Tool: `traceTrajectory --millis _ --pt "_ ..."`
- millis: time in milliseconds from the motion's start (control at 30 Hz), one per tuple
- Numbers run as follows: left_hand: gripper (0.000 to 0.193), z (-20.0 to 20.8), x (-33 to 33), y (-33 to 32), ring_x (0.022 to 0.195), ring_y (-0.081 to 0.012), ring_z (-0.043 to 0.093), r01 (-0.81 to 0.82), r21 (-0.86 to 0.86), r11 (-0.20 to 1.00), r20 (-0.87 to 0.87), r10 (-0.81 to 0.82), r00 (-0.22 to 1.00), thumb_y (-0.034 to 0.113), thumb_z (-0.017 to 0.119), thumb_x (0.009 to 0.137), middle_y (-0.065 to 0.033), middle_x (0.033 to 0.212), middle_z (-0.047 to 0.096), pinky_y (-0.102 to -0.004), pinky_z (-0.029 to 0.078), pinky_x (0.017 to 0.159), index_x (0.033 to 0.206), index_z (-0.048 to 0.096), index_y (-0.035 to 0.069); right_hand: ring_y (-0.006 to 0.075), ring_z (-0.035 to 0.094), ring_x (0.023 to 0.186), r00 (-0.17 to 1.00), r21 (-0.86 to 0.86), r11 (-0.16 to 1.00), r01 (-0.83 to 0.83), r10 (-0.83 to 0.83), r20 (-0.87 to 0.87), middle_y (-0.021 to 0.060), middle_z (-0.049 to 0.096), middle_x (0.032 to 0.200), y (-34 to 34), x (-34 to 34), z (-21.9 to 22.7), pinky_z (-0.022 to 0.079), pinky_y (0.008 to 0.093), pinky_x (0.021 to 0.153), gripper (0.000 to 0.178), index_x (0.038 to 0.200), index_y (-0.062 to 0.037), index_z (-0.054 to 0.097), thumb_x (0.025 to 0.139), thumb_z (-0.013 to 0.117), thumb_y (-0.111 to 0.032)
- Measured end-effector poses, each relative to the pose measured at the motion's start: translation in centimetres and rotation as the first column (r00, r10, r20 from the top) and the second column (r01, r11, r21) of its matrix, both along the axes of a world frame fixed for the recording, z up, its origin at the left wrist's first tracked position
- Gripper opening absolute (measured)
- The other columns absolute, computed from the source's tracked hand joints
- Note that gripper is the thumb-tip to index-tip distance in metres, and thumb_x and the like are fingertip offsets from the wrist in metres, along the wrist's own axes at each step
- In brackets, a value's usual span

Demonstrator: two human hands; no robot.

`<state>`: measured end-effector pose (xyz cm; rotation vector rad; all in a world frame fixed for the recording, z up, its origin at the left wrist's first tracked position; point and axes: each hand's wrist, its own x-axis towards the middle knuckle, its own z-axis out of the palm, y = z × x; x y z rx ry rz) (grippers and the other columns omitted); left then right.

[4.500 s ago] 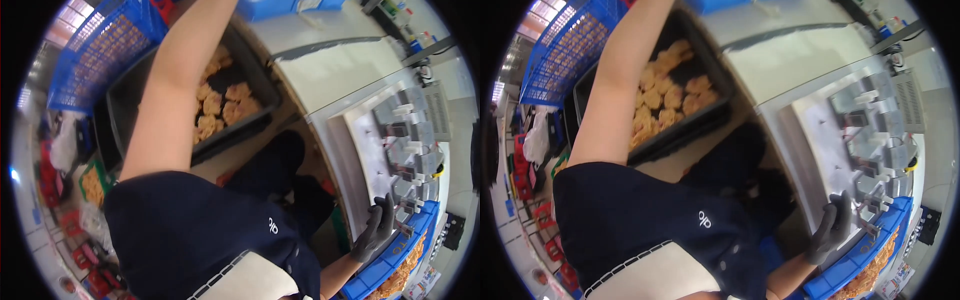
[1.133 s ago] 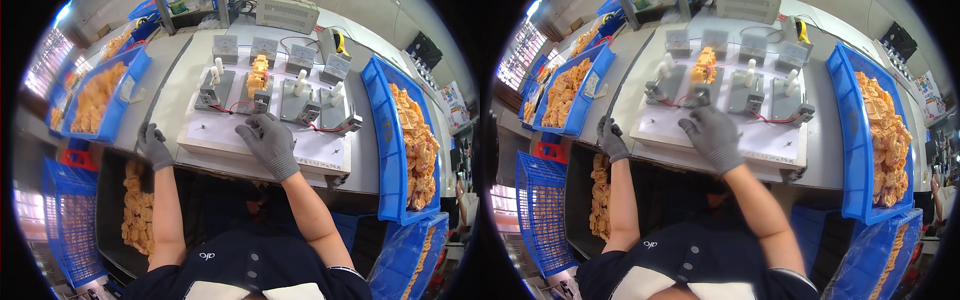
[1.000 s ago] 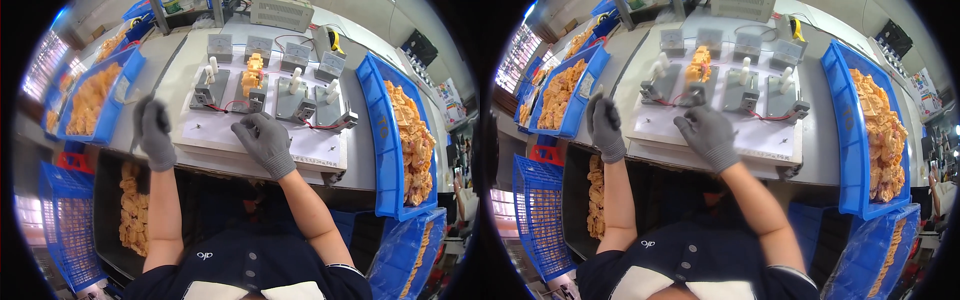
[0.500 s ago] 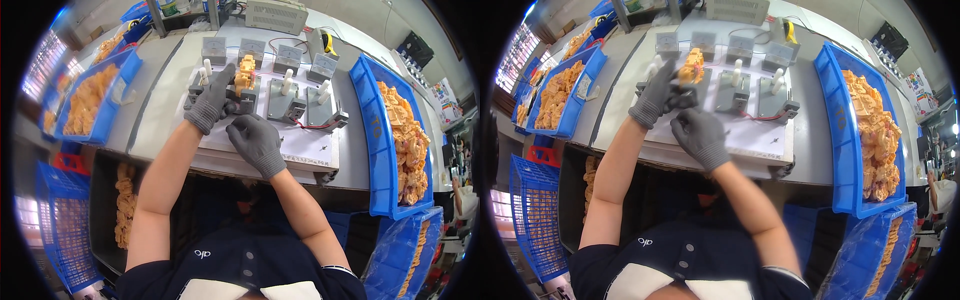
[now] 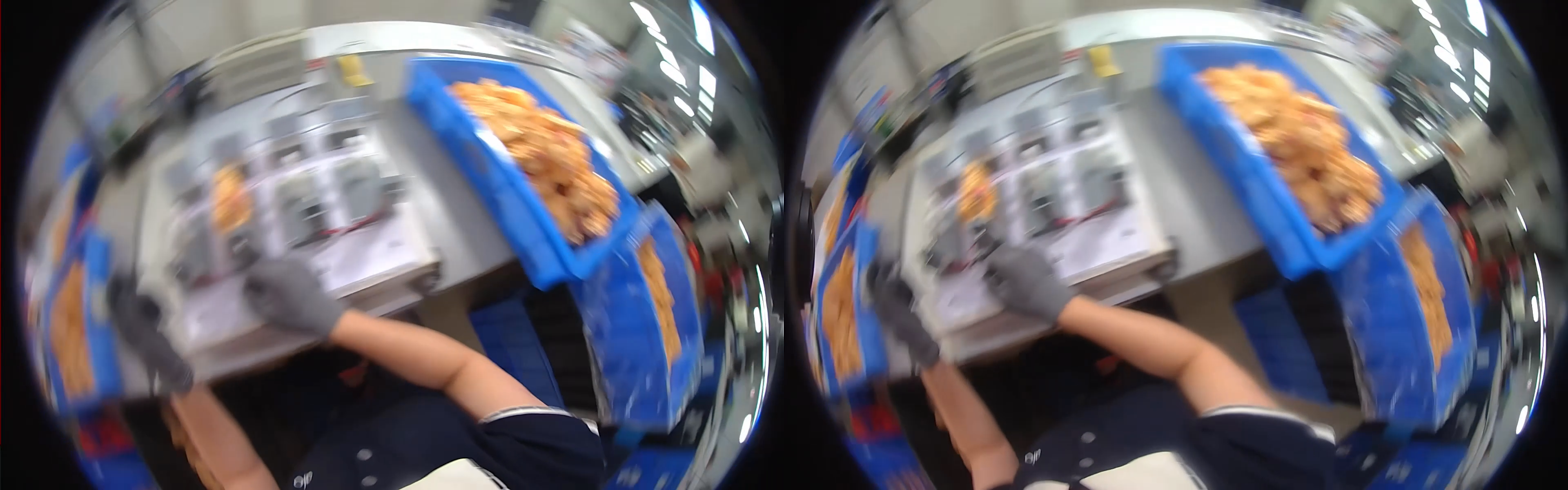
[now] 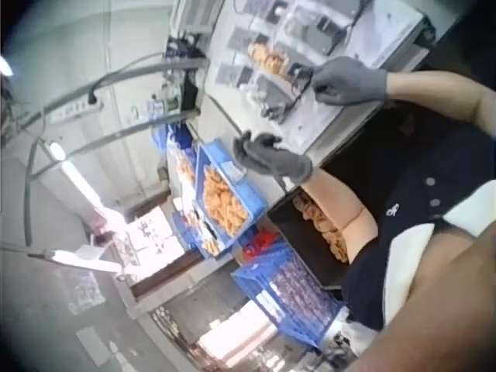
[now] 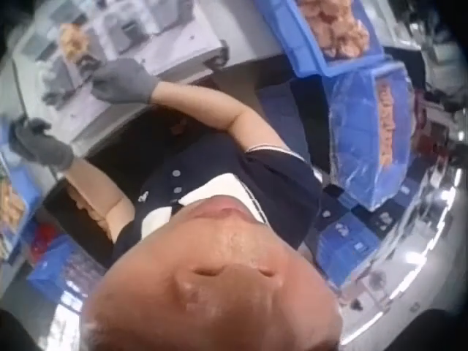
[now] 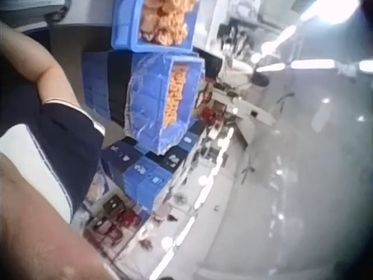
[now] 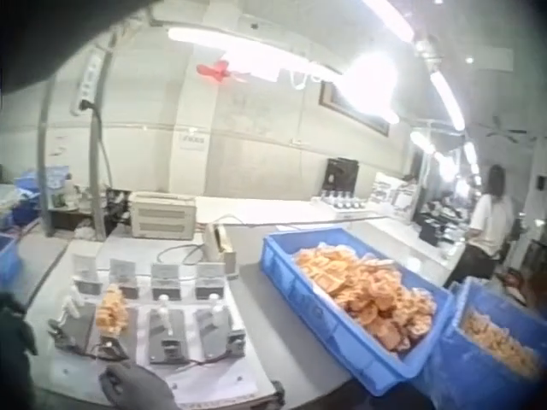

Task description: Assembling and testing plastic toy animal parts using a mechanical testing fixture at an industrial workstation.

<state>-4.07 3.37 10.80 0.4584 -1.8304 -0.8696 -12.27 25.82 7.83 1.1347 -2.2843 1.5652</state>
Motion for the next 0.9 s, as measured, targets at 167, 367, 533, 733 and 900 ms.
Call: traceTrajectory --millis 167,367,533,733,900 --pt "0.038 -6.2 6.9 -6.7 0.062 -0.0111 0.043 -0.122 0.517 0.847 -0.113 0.209 0.971 0.03 0.051 0.086 -0.0041 0.08 0.053 -0.0243 0.032 0.052 0.113 0.056 0.003 0.033 0.058 0.072 0.998 0.021 1.0 -0.022 0.021 0.053 0.014 0.057 0.076 -0.3 1.3 2.0 0.046 0.042 0.064 0.012 0.073 -0.0056 0.058 0.071 0.061 -0.017" --pt "0.018 -6.1 4.3 1.6 0.059 -0.0144 0.049 -0.058 0.521 0.851 -0.275 0.232 0.933 0.018 0.062 0.077 -0.0037 0.07 0.055 -0.0274 0.039 0.049 0.088 0.061 0.005 0.0318 0.058 0.071 0.995 0.015 0.997 0.08 -0.08 0.051 0.0136 0.056 0.074 1.7 0.7 1.7 0.046 0.0404 0.064 0.014 0.077 -0.0051 0.058 0.068 0.062 -0.015" --pt "0.015 -7.2 5.0 0.2 0.061 -0.0167 0.05 -0.129 0.411 0.903 -0.224 0.237 0.945 0.019 0.062 0.079 -0.0061 0.073 0.056 -0.0293 0.041 0.052 0.084 0.061 0.005 0.0319 0.057 0.066 0.997 0.043 0.996 0.073 -0.074 0.017 0.013 0.055 0.07 0.3 0.8 1.2 0.046 0.0409 0.06 0.017 0.079 -0.0059 0.058 0.067 0.062 -0.018" --pt "0.016 -7.2 5.0 0.5 0.062 -0.018 0.05 -0.164 0.44 0.883 -0.135 0.245 0.96 0.02 0.059 0.084 -0.0069 0.075 0.055 -0.0307 0.042 0.054 0.086 0.06 0.005 0.0316 0.057 0.066 0.996 0.057 0.995 0.085 -0.086 0.01 0.0121 0.056 0.069 0.4 0.9 1.1 0.047 0.0402 0.06 0.016 0.078 -0.0068 0.059 0.067 0.062 -0.018" --pt "0.02 -7.5 5.0 0.3 0.059 -0.0162 0.048 -0.16 0.407 0.899 -0.12 0.226 0.967 0.021 0.057 0.085 -0.0046 0.075 0.053 -0.0292 0.04 0.05 0.096 0.058 0.005 0.0308 0.058 0.068 0.996 0.083 0.993 0.089 -0.09 0.012 0.0109 0.056 0.071 0.4 0.9 1.1 0.047 0.0406 0.06 0.014 0.077 -0.0075 0.06 0.067 0.062 -0.018"
